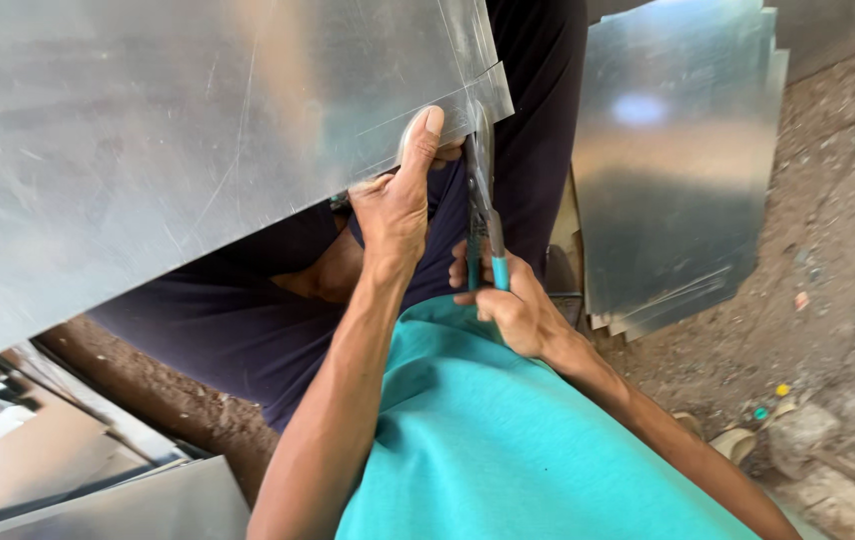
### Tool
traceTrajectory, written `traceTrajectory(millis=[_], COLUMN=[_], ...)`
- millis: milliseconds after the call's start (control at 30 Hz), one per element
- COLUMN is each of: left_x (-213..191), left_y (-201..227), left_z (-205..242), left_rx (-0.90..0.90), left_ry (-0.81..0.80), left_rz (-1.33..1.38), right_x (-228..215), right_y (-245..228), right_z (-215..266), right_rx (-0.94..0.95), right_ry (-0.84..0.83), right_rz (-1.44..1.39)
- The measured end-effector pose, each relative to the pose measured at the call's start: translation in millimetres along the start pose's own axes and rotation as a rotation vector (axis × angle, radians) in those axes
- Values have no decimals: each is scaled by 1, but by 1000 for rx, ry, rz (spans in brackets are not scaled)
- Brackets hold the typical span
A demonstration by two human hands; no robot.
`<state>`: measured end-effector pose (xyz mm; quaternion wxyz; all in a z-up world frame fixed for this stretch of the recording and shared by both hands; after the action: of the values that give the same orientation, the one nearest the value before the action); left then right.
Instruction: The person sits on the ground and uses tin snips to cut a large metal sheet into smaller rectangular pieces. The person repeatedly repositions the sheet and cuts along marked lines, stacking the finished pieces to the side.
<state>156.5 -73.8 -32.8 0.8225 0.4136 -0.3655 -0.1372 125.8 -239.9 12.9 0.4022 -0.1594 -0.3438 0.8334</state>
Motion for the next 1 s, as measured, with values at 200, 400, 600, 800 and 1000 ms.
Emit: traceTrajectory(millis=[200, 400, 600, 800, 1000], left_x=[-5, -4, -3, -12, 8], left_y=[-5, -1, 2, 28, -5], left_z=[0, 1, 0, 4, 20], left_rx=[40, -47, 57, -86, -382], left_ry=[-2, -14, -15, 77, 389], left_rz=[-54, -87, -59, 42, 159], right_x=[9, 3, -1, -28, -45], right_y=[-17, -18, -7, -18, -15], right_z=[-7, -9, -14, -14, 18], right_rx=[-20, -44, -144, -296, -432], right_ry=[80, 116, 187, 288, 203], right_rz=[36, 131, 274, 745, 802])
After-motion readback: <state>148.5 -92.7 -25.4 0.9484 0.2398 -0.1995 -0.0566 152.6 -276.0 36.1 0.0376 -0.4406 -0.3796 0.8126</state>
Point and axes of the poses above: each hand's wrist, its own z-axis away from the middle knuckle, its own x-axis out of the palm, y = z × x, the point moved 4 cm from there along -z, towards the middle knuckle, and after that the axes turned 4 degrees about -z, right-handed, at the moved point
